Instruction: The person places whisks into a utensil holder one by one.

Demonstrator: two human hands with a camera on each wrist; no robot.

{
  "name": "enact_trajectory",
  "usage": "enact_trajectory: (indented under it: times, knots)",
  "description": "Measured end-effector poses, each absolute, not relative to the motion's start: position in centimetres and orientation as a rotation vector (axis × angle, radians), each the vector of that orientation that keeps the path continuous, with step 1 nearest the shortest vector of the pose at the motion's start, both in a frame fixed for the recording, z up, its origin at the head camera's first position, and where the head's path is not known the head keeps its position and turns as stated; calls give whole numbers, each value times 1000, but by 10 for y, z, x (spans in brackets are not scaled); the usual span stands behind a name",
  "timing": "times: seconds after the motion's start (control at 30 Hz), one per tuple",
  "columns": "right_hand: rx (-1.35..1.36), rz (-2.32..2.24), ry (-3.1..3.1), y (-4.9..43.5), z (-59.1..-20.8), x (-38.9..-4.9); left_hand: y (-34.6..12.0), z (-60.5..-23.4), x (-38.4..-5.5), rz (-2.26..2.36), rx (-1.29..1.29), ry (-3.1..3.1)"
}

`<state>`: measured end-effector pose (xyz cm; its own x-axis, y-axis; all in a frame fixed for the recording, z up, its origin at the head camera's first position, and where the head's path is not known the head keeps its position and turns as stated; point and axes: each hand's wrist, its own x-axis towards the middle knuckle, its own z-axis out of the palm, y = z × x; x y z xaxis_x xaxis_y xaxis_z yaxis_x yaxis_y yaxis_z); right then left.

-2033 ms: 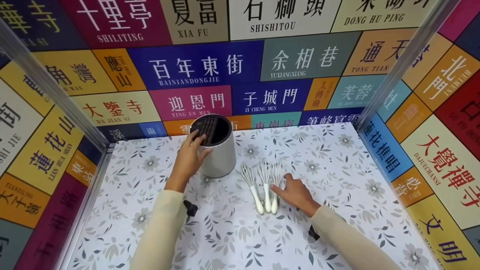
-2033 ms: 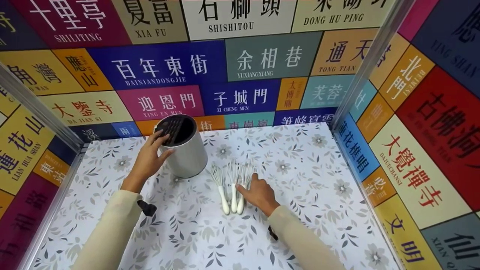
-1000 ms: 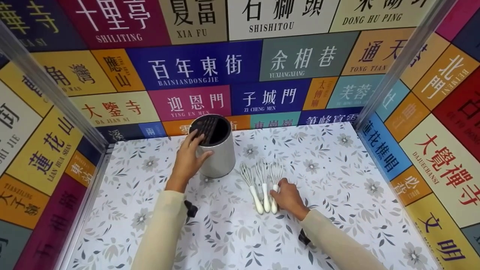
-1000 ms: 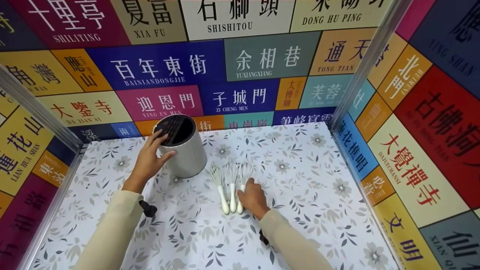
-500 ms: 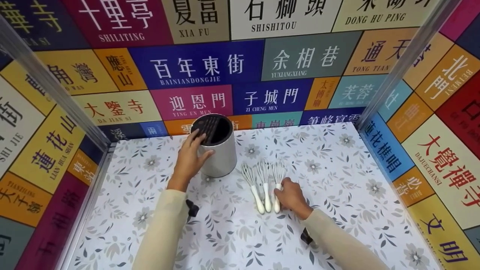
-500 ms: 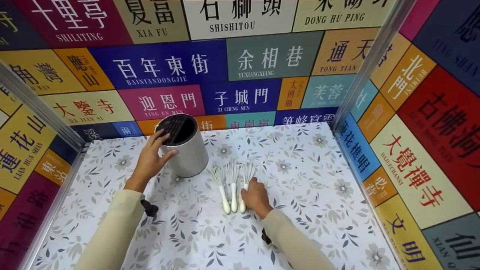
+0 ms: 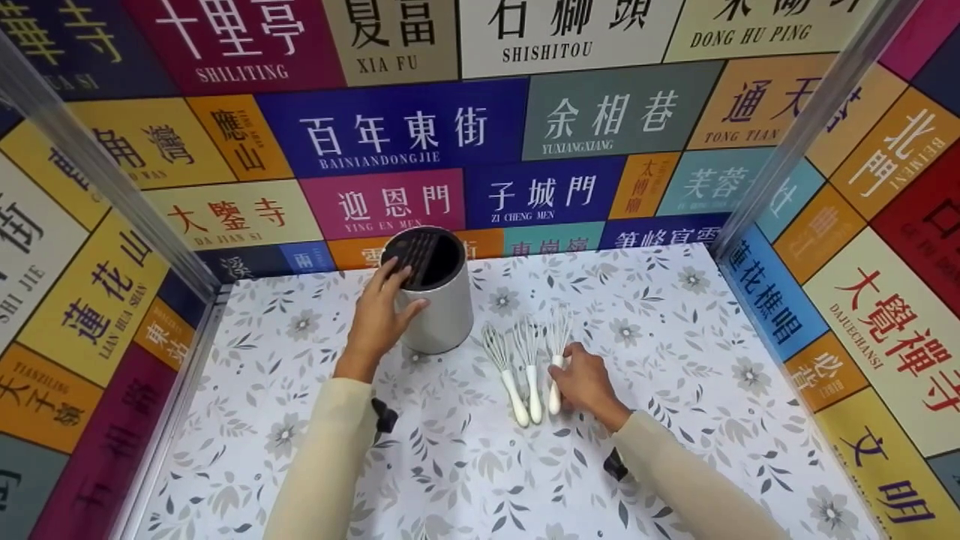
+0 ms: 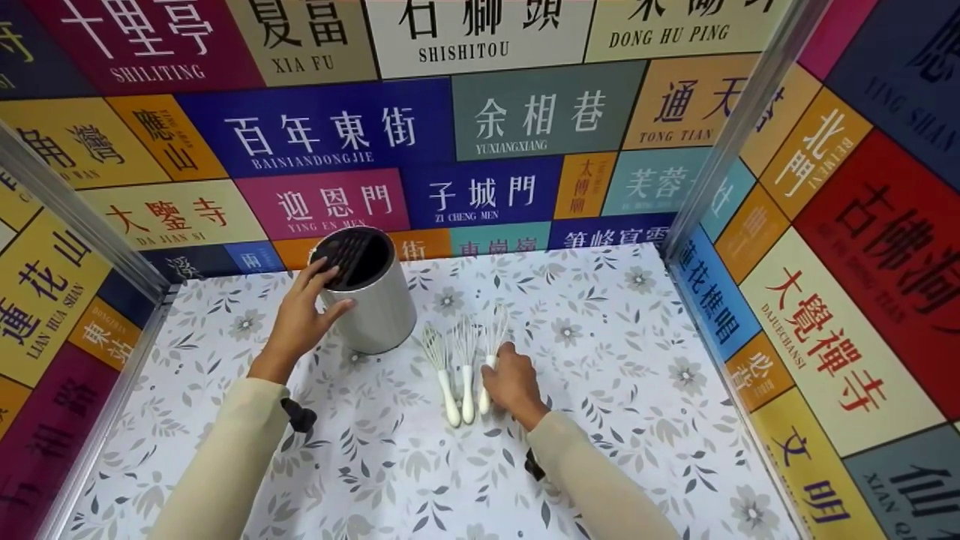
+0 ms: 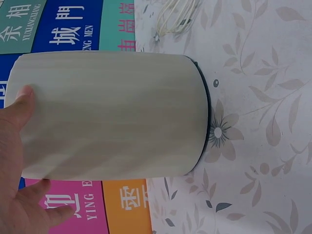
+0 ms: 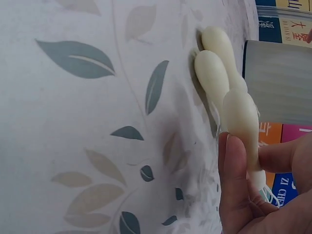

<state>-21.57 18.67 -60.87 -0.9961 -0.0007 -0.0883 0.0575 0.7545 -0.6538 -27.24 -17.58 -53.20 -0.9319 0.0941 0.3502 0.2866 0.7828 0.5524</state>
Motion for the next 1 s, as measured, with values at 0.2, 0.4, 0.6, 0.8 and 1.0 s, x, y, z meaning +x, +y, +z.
enact_trajectory:
  times: [0.2,0.4,0.6,0.8,1.0]
  knots:
    - [36,-1105,2855,185,-601,-218,-176,-532,-274,-907,-315,-2664]
    - [40,-1167,2804,183,-597,-220,-177,-533,-275,-929,-305,-2681]
    - [42,-1251,2755,179,-591,-223,-178,-534,-274,-926,-292,-2692]
    - [65,-1376,2683,175,-580,-226,-179,-535,-275,-911,-318,-2667]
    - [37,-1406,2680,171,-568,-229,-178,-533,-275,-907,-323,-2660]
